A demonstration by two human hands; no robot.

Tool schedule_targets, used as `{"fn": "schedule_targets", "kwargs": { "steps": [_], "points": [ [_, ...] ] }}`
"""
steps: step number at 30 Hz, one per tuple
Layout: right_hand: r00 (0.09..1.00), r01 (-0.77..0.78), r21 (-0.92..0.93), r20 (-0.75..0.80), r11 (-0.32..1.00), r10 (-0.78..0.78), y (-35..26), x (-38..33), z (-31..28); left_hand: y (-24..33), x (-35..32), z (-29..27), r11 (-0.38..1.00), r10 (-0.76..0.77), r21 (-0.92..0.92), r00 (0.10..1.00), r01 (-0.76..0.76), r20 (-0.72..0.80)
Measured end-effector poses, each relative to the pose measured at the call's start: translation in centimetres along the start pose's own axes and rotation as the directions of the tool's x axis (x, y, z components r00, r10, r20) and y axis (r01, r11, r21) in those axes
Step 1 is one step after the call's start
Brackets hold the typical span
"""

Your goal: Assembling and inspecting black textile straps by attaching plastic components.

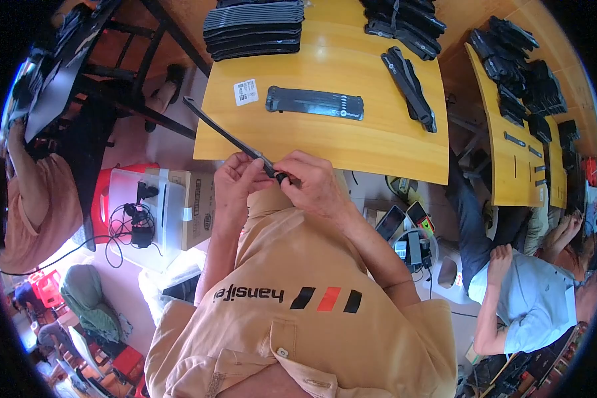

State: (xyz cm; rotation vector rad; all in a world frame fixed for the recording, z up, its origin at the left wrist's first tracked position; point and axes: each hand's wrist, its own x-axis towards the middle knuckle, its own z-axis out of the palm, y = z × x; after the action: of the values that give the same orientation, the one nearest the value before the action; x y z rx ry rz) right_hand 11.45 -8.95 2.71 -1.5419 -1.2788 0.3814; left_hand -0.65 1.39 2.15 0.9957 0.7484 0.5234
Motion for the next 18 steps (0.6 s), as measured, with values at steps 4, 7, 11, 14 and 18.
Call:
{"fn": "schedule_targets", "kwargs": {
  "steps": [4,7,11,14,18],
  "points": [
    [0.999,-0.02,-0.095,0.039,0.995,0.024,-0.4,0.0,-0.1,0.2,-0.3,0.3,0.999,0.023,0.037,1.0,-0.023,0.007],
    [1.0,0.023,-0.161,0.024,0.987,-0.019,-0.7,0.0,0.1,0.1,-0.4,0.4,1.0,-0.008,0.013,1.0,0.008,-0.002],
    [0.997,0.079,-0.291,0.025,0.954,-0.075,-0.6,-0.1,0.5,-0.6,-0.5,0.4,1.0,-0.006,-0.016,1.0,0.005,-0.025],
    [0.997,0.08,-0.31,0.009,0.947,-0.081,-0.2,-0.3,1.2,-0.9,-0.6,0.4,1.0,0.016,-0.004,0.999,-0.017,-0.036],
    [0.997,0.048,-0.326,-0.04,0.944,-0.064,-0.4,-0.3,1.7,-1.4,-0.6,0.5,1.0,0.026,-0.002,0.995,-0.026,-0.094]
  ]
}}
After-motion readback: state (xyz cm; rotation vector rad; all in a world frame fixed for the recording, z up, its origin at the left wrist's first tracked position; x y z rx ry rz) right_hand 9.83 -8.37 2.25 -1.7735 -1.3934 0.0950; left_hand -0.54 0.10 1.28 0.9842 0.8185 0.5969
